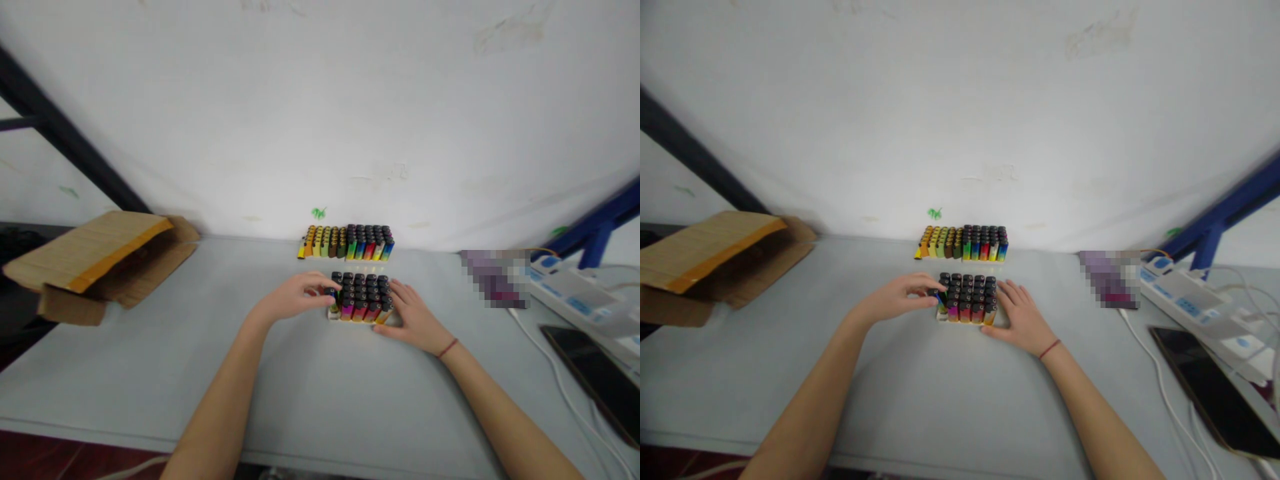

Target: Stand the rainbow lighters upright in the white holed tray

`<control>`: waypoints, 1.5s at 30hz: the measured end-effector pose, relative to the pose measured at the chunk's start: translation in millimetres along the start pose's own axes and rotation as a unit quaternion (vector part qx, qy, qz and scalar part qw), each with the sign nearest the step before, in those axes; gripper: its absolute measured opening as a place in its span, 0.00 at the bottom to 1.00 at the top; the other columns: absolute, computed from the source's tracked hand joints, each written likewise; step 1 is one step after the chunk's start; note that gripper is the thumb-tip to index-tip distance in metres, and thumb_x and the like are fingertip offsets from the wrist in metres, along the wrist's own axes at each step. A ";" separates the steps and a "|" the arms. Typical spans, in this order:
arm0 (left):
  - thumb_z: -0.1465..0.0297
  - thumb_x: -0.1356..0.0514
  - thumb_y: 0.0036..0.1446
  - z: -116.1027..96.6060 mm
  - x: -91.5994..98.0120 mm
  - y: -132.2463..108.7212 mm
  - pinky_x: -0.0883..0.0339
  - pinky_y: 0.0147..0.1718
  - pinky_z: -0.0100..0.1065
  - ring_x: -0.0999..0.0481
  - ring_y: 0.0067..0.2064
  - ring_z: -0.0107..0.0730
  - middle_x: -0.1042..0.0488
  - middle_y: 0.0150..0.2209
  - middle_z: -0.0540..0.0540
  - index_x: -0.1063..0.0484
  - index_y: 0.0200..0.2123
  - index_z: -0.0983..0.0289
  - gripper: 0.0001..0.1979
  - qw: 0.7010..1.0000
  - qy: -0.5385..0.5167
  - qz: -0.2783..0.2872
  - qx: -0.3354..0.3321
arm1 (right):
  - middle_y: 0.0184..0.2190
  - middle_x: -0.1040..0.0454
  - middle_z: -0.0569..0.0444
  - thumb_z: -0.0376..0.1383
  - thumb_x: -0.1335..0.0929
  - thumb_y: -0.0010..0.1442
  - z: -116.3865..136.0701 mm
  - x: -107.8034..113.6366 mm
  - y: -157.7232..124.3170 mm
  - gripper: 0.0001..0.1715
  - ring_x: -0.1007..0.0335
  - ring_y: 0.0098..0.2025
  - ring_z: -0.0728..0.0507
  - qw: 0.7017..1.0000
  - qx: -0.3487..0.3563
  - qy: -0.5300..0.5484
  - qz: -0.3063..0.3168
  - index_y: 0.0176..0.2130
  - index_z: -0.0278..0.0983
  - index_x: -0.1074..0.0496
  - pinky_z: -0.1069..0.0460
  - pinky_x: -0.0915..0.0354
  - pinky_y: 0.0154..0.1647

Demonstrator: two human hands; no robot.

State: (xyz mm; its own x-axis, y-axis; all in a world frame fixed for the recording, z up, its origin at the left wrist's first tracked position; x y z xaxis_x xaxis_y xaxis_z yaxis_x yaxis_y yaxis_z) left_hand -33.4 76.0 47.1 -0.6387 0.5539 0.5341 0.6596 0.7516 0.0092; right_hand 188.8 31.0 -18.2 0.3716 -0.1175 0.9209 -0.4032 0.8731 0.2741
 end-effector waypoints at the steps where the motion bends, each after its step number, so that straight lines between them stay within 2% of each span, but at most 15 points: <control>1: 0.59 0.38 0.56 -0.5 0.8 0.0 0.30 0.44 0.35 0.26 0.43 0.34 0.24 0.45 0.57 0.21 0.46 0.60 0.17 1.000 0.002 -0.006 -0.002 | 0.64 0.37 0.32 0.64 0.33 0.56 0.1 0.2 0.0 0.51 0.44 0.67 0.26 1.000 0.000 0.000 0.000 0.64 0.33 0.37 0.28 0.45 0.65; 6: 0.61 0.36 0.54 3.5 2.8 0.3 0.30 0.46 0.38 0.25 0.47 0.37 0.23 0.47 0.57 0.22 0.46 0.59 0.17 1.000 -0.009 -0.029 0.005 | 0.65 0.37 0.34 0.64 0.33 0.57 0.6 0.2 -0.3 0.50 0.44 0.67 0.26 1.000 0.003 0.002 -0.004 0.65 0.34 0.38 0.28 0.45 0.65; 11: 0.61 0.35 0.52 8.2 3.3 1.5 0.30 0.45 0.39 0.24 0.43 0.36 0.23 0.40 0.54 0.26 0.38 0.62 0.13 0.999 -0.016 -0.049 0.014 | 0.64 0.36 0.34 0.64 0.33 0.56 -0.2 -0.6 -0.6 0.50 0.44 0.67 0.26 1.000 0.004 0.001 -0.007 0.64 0.34 0.37 0.28 0.45 0.65; 18: 0.59 0.36 0.53 -4.3 2.1 1.5 0.30 0.42 0.36 0.24 0.39 0.34 0.23 0.37 0.54 0.26 0.34 0.63 0.13 0.999 -0.003 -0.052 -0.005 | 0.64 0.36 0.32 0.64 0.33 0.56 -0.1 -0.5 -0.4 0.51 0.44 0.67 0.25 1.000 0.003 0.000 -0.006 0.63 0.32 0.36 0.28 0.45 0.65; 20: 0.58 0.39 0.56 -0.9 9.8 1.7 0.30 0.42 0.35 0.24 0.39 0.34 0.23 0.37 0.54 0.26 0.35 0.63 0.14 0.995 -0.004 -0.095 -0.005 | 0.64 0.37 0.32 0.64 0.33 0.57 0.1 -0.2 -0.4 0.51 0.44 0.67 0.25 1.000 0.002 0.002 -0.005 0.63 0.32 0.36 0.28 0.45 0.65; 21: 0.58 0.42 0.58 4.5 17.2 1.2 0.30 0.42 0.34 0.24 0.39 0.33 0.22 0.37 0.54 0.26 0.36 0.63 0.14 0.991 0.001 -0.137 0.003 | 0.64 0.37 0.32 0.64 0.33 0.57 0.2 -0.2 -0.4 0.51 0.44 0.67 0.25 1.000 0.001 0.003 -0.003 0.63 0.32 0.36 0.27 0.45 0.65; 24: 0.60 0.47 0.62 34.0 43.3 -5.2 0.30 0.43 0.36 0.25 0.40 0.35 0.23 0.39 0.55 0.28 0.40 0.63 0.14 0.956 0.065 -0.277 0.068 | 0.64 0.37 0.32 0.64 0.33 0.57 0.7 0.1 -0.4 0.51 0.45 0.67 0.25 1.000 -0.002 0.004 -0.001 0.64 0.33 0.36 0.27 0.45 0.65; 26: 0.65 0.48 0.62 55.0 52.7 -8.6 0.31 0.49 0.39 0.25 0.44 0.38 0.23 0.42 0.59 0.27 0.43 0.64 0.13 0.929 0.150 -0.314 0.122 | 0.64 0.37 0.31 0.65 0.34 0.57 1.2 0.2 -0.4 0.51 0.45 0.67 0.25 1.000 -0.001 0.003 -0.001 0.63 0.32 0.36 0.27 0.45 0.65; 29: 0.68 0.48 0.62 73.6 54.1 -8.6 0.39 0.57 0.47 0.30 0.56 0.47 0.26 0.53 0.65 0.28 0.53 0.65 0.19 0.892 0.282 -0.311 0.169 | 0.64 0.37 0.31 0.65 0.34 0.57 1.3 0.1 -0.4 0.51 0.44 0.67 0.25 1.000 0.000 0.001 -0.002 0.63 0.32 0.36 0.28 0.45 0.65; 31: 0.67 0.50 0.64 79.0 50.0 -7.0 0.41 0.59 0.50 0.35 0.62 0.51 0.31 0.60 0.65 0.32 0.61 0.62 0.23 0.870 0.339 -0.300 0.197 | 0.65 0.37 0.32 0.64 0.33 0.57 0.8 -0.3 -0.5 0.50 0.45 0.67 0.25 1.000 -0.001 0.003 -0.001 0.64 0.34 0.37 0.27 0.45 0.65; 34: 0.67 0.53 0.66 77.9 41.9 -2.4 0.43 0.59 0.53 0.39 0.65 0.51 0.35 0.65 0.62 0.35 0.64 0.57 0.25 0.852 0.382 -0.279 0.224 | 0.65 0.37 0.33 0.63 0.33 0.56 0.1 -0.9 -0.5 0.50 0.45 0.68 0.25 1.000 -0.003 0.003 0.004 0.65 0.35 0.38 0.27 0.46 0.65; 39: 0.68 0.53 0.65 67.6 41.7 -1.6 0.41 0.57 0.51 0.34 0.61 0.48 0.30 0.61 0.61 0.31 0.59 0.58 0.22 0.858 0.378 -0.257 0.235 | 0.65 0.37 0.32 0.64 0.33 0.57 0.4 0.4 -0.8 0.50 0.44 0.67 0.25 1.000 -0.003 -0.003 0.008 0.63 0.33 0.36 0.28 0.46 0.65; 43: 0.66 0.50 0.63 62.8 52.3 -14.9 0.35 0.51 0.49 0.28 0.54 0.51 0.24 0.52 0.62 0.25 0.47 0.61 0.16 0.852 0.371 -0.252 0.269 | 0.64 0.37 0.33 0.64 0.33 0.57 0.8 0.8 -1.2 0.50 0.45 0.67 0.26 1.000 0.002 -0.001 0.004 0.63 0.33 0.37 0.28 0.45 0.65; 45: 0.65 0.49 0.63 62.1 56.5 -21.1 0.34 0.49 0.48 0.26 0.52 0.51 0.24 0.51 0.62 0.25 0.46 0.61 0.16 0.848 0.365 -0.264 0.279 | 0.64 0.37 0.33 0.64 0.34 0.57 0.6 0.6 -1.4 0.50 0.45 0.68 0.25 1.000 0.003 0.001 0.001 0.64 0.33 0.37 0.28 0.45 0.65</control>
State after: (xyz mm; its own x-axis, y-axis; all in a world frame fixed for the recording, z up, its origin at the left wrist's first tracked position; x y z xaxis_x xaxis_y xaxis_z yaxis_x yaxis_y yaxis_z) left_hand -108.0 113.6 24.6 -0.2363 -0.1293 0.9631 -0.0629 0.9911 0.1176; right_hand 189.0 29.4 -18.0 0.3718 -0.1156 0.9211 -0.4084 0.8707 0.2741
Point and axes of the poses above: each hand's wrist, its own y-axis towards the middle knuckle, its own x-axis out of the back of the hand, z = x × y, the point moved 8 cm from there along y, towards the middle knuckle
